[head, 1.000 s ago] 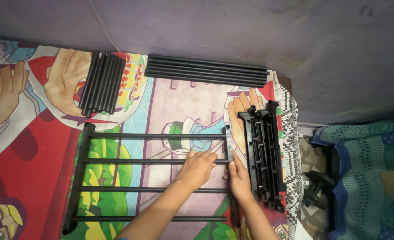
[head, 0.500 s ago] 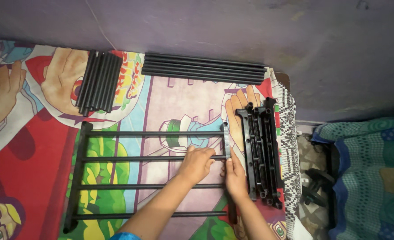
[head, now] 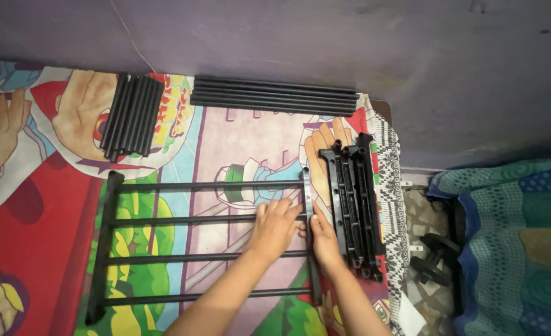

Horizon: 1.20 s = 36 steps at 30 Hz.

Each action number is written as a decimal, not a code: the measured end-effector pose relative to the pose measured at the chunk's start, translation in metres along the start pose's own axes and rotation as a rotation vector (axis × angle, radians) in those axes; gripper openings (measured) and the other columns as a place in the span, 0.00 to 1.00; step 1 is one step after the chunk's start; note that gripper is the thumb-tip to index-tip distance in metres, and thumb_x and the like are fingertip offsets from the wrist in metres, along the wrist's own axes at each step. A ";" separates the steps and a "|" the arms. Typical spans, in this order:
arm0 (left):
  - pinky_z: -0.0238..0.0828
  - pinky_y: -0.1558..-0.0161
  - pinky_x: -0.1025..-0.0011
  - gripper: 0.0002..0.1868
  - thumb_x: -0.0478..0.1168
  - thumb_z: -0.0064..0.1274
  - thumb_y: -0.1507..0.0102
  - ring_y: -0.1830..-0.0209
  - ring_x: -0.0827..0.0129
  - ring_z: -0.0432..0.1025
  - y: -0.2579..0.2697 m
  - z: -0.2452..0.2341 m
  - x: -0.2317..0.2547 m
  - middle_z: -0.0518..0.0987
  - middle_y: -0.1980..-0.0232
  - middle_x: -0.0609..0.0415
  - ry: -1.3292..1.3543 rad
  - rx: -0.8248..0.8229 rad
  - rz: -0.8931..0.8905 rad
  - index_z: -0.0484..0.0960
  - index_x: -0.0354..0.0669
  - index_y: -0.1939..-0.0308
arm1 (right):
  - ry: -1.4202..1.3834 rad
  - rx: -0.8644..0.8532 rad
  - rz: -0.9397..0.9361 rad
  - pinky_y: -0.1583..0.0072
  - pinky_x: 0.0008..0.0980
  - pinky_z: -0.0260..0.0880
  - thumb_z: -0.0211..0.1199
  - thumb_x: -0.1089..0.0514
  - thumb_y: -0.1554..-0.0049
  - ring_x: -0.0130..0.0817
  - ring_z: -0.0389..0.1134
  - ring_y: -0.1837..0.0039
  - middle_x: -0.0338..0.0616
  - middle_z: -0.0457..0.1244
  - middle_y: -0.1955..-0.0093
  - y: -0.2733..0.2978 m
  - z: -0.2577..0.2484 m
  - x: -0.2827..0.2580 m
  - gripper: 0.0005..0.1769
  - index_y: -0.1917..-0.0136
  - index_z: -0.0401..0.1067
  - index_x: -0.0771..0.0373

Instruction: The person assembles a black metal rack by inserting horizontal bars into vertical side frames and securing them with plastic connectors. The person repeats this process to build multiple rack sections on a patterned cloth-covered surface.

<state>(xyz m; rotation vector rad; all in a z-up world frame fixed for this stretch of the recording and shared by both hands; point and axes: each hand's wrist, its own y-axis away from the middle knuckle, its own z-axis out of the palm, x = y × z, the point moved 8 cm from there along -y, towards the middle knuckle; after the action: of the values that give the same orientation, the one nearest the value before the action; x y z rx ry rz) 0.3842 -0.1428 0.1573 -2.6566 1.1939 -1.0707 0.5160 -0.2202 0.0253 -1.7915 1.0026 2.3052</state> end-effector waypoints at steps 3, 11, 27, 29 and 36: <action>0.60 0.48 0.55 0.14 0.41 0.61 0.43 0.51 0.54 0.67 0.030 -0.004 0.024 0.74 0.57 0.49 0.007 -0.097 0.034 0.81 0.41 0.55 | 0.235 -0.006 -0.279 0.30 0.24 0.57 0.48 0.55 0.31 0.24 0.62 0.29 0.41 0.62 0.27 0.014 -0.011 -0.017 0.26 0.22 0.61 0.63; 0.62 0.49 0.59 0.08 0.33 0.53 0.40 0.51 0.56 0.69 0.073 0.018 0.018 0.74 0.57 0.52 -0.105 -0.273 0.024 0.79 0.47 0.58 | 0.632 0.093 -0.111 0.37 0.33 0.66 0.65 0.57 0.41 0.45 0.65 0.39 0.52 0.65 0.33 0.072 -0.014 -0.005 0.39 0.19 0.58 0.55; 0.62 0.50 0.54 0.08 0.35 0.50 0.36 0.52 0.57 0.74 0.074 0.035 0.003 0.78 0.56 0.52 -0.015 -0.310 -0.058 0.77 0.48 0.53 | 0.385 0.065 -0.176 0.56 0.25 0.68 0.49 0.56 0.34 0.23 0.63 0.62 0.37 0.63 0.63 0.057 -0.017 0.012 0.30 0.19 0.55 0.50; 0.62 0.50 0.54 0.08 0.35 0.50 0.36 0.52 0.57 0.74 0.074 0.032 0.003 0.78 0.57 0.52 -0.018 -0.308 -0.059 0.78 0.49 0.53 | 0.269 0.048 -0.141 0.57 0.25 0.66 0.48 0.57 0.34 0.23 0.62 0.63 0.38 0.62 0.65 0.054 -0.017 0.018 0.30 0.19 0.56 0.50; 0.63 0.50 0.56 0.16 0.31 0.51 0.41 0.53 0.56 0.73 0.078 0.026 0.005 0.77 0.57 0.52 -0.014 -0.282 -0.051 0.80 0.50 0.51 | 0.142 0.061 -0.062 0.60 0.24 0.63 0.48 0.58 0.34 0.24 0.62 0.66 0.37 0.61 0.69 0.054 -0.018 0.026 0.28 0.21 0.60 0.52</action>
<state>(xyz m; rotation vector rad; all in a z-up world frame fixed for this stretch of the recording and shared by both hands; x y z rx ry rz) 0.3519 -0.2064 0.1172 -2.9102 1.3758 -0.9522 0.5002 -0.2806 0.0249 -1.9553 1.0091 2.1144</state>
